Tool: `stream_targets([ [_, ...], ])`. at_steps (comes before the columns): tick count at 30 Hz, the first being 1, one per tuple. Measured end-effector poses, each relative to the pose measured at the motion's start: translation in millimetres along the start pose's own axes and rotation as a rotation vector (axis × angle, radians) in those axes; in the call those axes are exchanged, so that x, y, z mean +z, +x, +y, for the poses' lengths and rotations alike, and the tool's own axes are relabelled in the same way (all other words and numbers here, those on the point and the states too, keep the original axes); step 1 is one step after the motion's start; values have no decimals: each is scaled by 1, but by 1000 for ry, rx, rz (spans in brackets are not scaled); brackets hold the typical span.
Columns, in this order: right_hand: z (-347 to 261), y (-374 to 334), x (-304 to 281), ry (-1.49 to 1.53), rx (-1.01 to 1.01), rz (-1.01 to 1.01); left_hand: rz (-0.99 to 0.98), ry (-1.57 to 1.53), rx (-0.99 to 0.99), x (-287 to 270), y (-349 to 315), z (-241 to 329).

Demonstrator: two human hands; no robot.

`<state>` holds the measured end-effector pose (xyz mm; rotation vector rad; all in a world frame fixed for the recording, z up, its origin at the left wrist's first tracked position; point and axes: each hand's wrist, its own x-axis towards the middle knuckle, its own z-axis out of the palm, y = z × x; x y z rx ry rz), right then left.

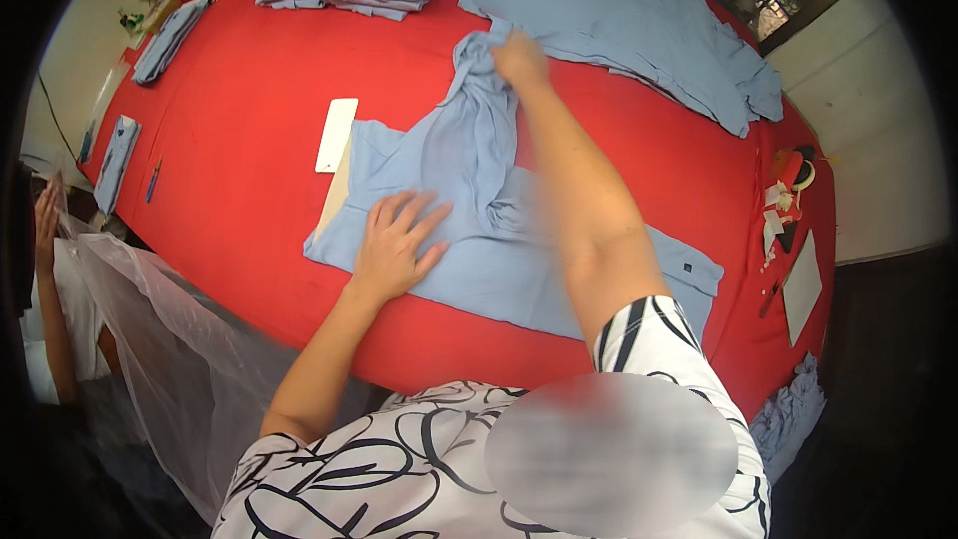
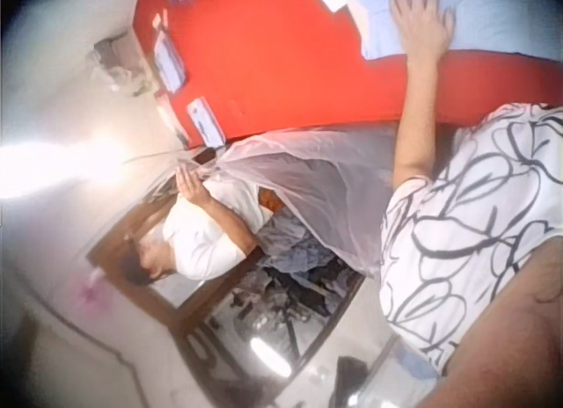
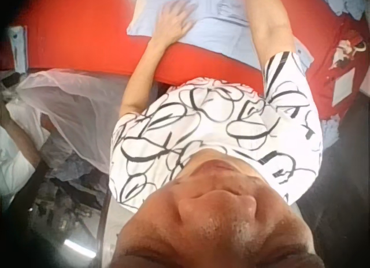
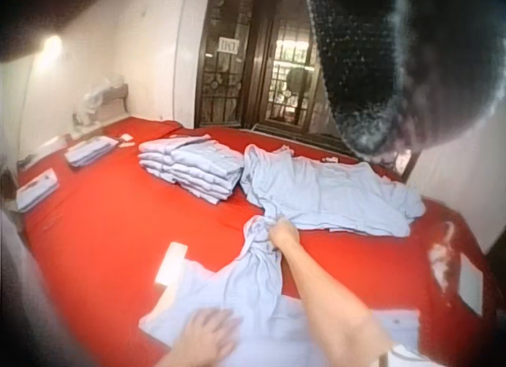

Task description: The person folds several blue shirts on a red table using a cardboard guide, placing each folded shirt into a stack and starting on a new one.

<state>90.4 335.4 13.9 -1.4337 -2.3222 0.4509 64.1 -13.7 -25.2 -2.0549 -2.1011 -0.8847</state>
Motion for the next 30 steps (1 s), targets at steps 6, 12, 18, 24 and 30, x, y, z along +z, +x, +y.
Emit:
stream_targets([
  [6,-59,-132,-115,828,-513,-477,-4,49,-142,-1,-7,-8],
  [12,66,-272,-95,623,-390,-396,24,164,-48,12,-3,-6],
  [18,93,-316,-77,875,199,-391,35,81,-100,8,-7,-10],
  [24,80,-328,-83,603,-63,-299,264,-151,-385,-15,-14,-17],
  [30,68,-324,-74,572,-223,-275,198,-272,-591,-16,5,-4],
])
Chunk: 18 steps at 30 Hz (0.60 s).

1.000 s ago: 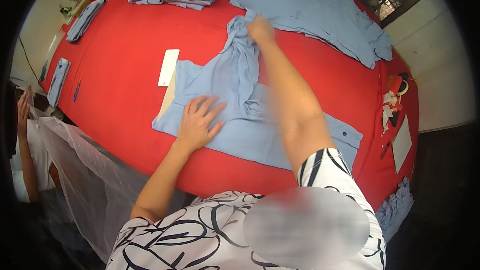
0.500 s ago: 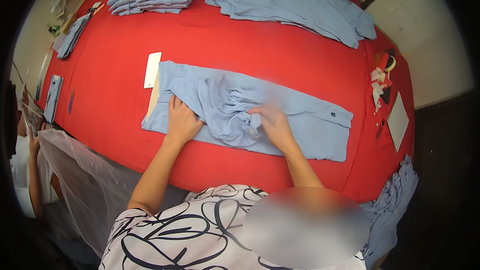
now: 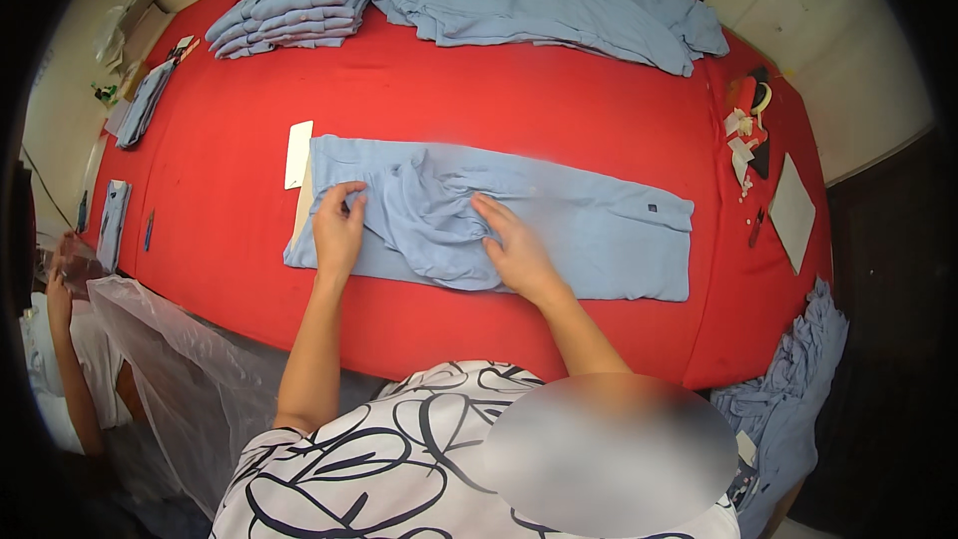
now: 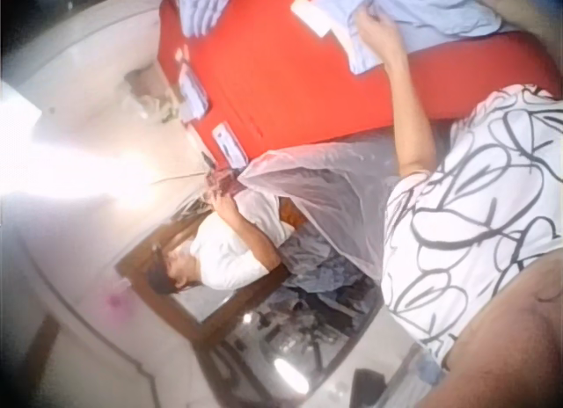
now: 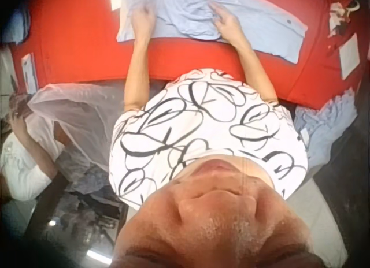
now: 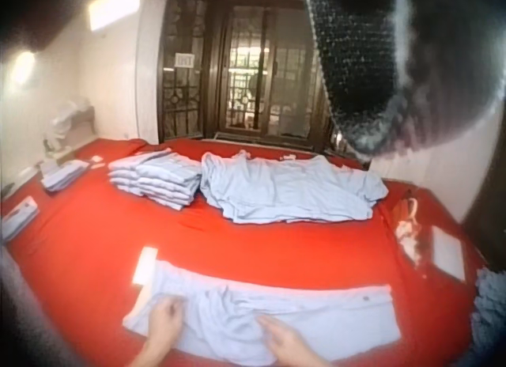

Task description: The person folds several blue shirts on a red table using a cardboard guide, placing each folded shirt into a stack and starting on a new one.

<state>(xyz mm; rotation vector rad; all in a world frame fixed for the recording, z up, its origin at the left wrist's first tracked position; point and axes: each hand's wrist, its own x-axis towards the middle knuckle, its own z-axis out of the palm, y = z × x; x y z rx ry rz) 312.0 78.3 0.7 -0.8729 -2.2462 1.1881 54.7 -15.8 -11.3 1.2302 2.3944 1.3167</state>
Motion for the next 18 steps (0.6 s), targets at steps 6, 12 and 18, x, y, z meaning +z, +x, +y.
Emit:
stream_targets([
  [6,7,-5,23,-541,-51,193,-3,148,-77,-14,14,-15],
  [12,7,-8,23,-602,-106,212,-73,300,521,14,-12,41],
  [18,72,-54,-49,-540,105,583,-299,485,534,46,-32,47],
])
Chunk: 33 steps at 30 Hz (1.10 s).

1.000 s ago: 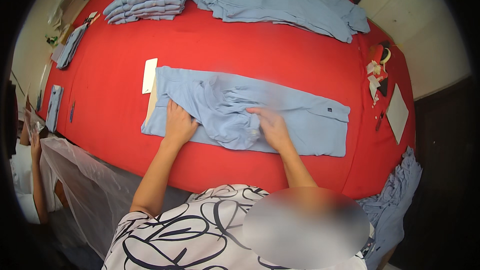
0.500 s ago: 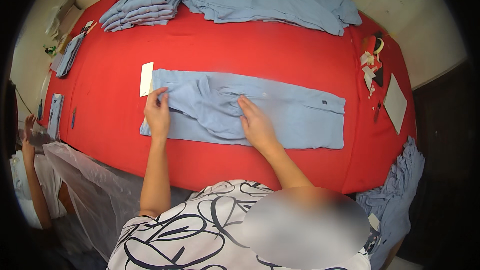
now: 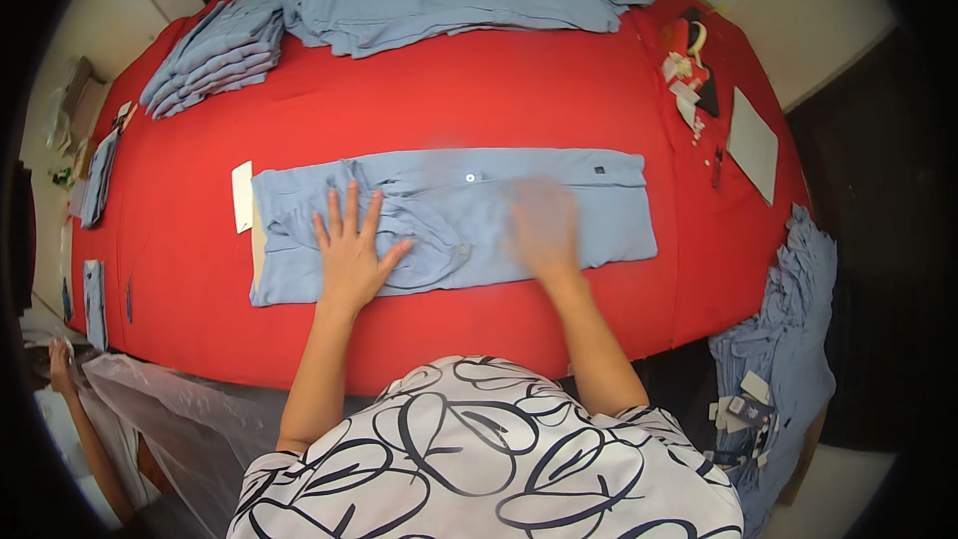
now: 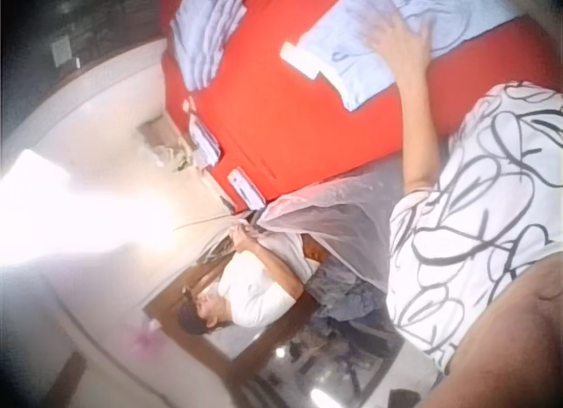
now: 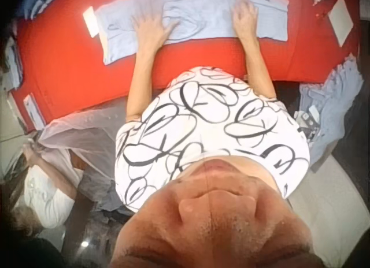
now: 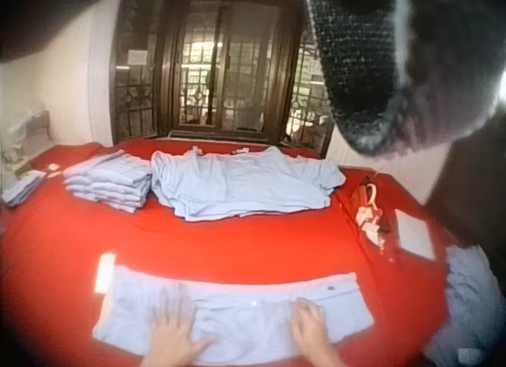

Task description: The person folds several blue shirts on a red table using a cardboard guide, placing each folded shirt into a stack and starting on a new one.

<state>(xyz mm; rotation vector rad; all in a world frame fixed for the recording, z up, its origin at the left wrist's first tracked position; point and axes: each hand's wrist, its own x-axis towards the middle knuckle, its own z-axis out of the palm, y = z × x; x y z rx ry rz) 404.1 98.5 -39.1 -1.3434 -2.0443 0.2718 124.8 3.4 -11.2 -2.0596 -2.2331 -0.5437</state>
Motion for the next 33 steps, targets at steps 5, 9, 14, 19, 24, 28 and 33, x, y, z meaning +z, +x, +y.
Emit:
stream_targets([
  [5,86,-23,-74,-691,531,181,48,-78,226,-1,11,51],
  [9,93,-25,-84,-550,640,84,20,-161,271,36,27,66],
  [14,61,9,-104,28,579,245,38,-153,247,49,32,65],
  [19,-76,41,-50,180,166,-143,40,-191,201,51,31,60],
  [24,-106,-3,30,246,-5,-228,33,-957,-142,39,34,50],
  [28,-107,-6,27,280,14,-242,93,-1131,-213,35,38,45],
  [33,-137,-5,-15,572,188,-587,-53,-1053,-286,16,56,37],
])
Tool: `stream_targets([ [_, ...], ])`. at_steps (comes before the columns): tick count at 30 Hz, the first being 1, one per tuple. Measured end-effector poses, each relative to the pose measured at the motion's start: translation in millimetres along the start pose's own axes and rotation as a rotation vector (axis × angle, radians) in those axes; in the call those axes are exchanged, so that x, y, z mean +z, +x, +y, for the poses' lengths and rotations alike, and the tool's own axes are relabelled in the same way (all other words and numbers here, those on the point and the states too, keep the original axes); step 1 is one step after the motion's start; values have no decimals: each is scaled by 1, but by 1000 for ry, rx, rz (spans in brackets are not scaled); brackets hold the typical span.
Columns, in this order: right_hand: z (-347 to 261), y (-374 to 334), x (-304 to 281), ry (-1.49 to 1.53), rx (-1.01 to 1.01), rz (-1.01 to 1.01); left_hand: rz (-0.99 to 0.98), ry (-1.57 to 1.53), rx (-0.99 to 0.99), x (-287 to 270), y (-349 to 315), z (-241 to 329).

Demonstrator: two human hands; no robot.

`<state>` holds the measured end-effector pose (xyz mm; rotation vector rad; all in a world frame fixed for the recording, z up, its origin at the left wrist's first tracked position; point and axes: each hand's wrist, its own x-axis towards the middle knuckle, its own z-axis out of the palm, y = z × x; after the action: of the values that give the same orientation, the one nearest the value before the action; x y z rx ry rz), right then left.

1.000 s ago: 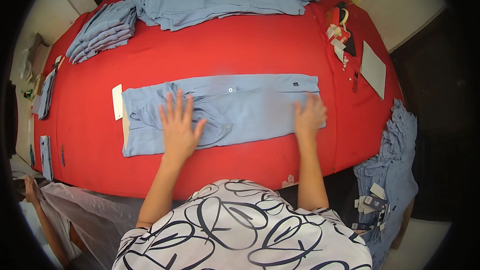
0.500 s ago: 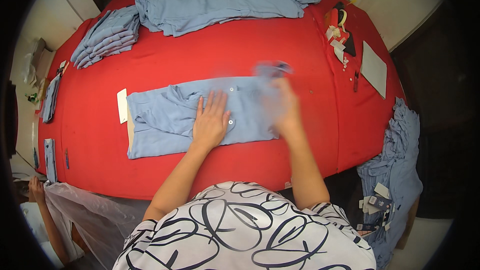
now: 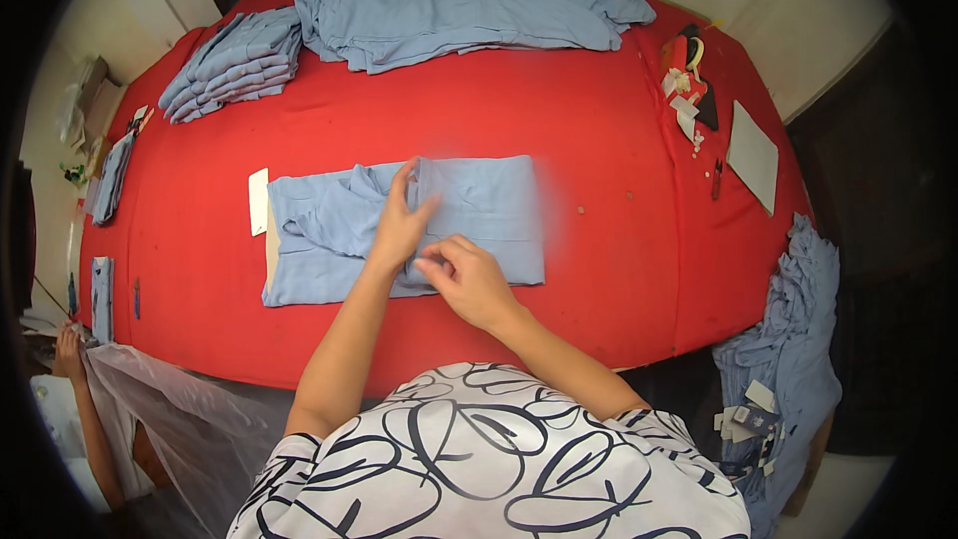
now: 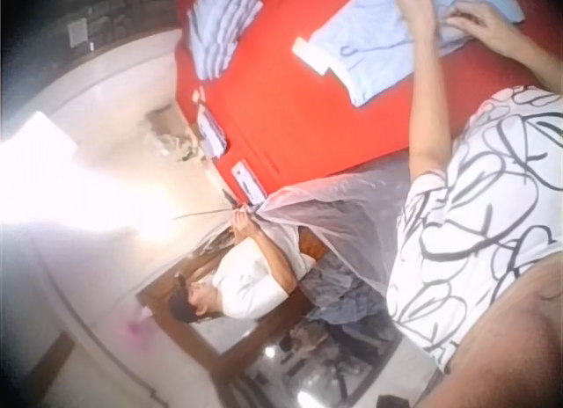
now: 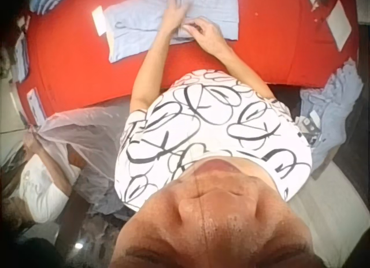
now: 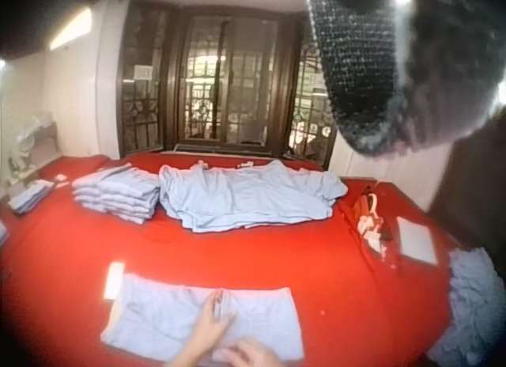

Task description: The person folds several blue shirts on a red table using a cardboard guide, placing each folded shirt into a stack and starting on a new one.

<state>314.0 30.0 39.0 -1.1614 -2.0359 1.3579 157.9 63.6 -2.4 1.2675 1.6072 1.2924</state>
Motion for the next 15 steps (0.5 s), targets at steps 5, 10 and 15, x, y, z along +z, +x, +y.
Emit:
stream_targets([
  [5,56,20,-14,-504,-397,507,-165,34,345,-7,9,-2],
  [10,95,41,-40,-744,-242,406,94,369,464,12,-4,-16],
  [15,103,43,-68,-850,-237,350,189,791,629,13,-9,-28],
])
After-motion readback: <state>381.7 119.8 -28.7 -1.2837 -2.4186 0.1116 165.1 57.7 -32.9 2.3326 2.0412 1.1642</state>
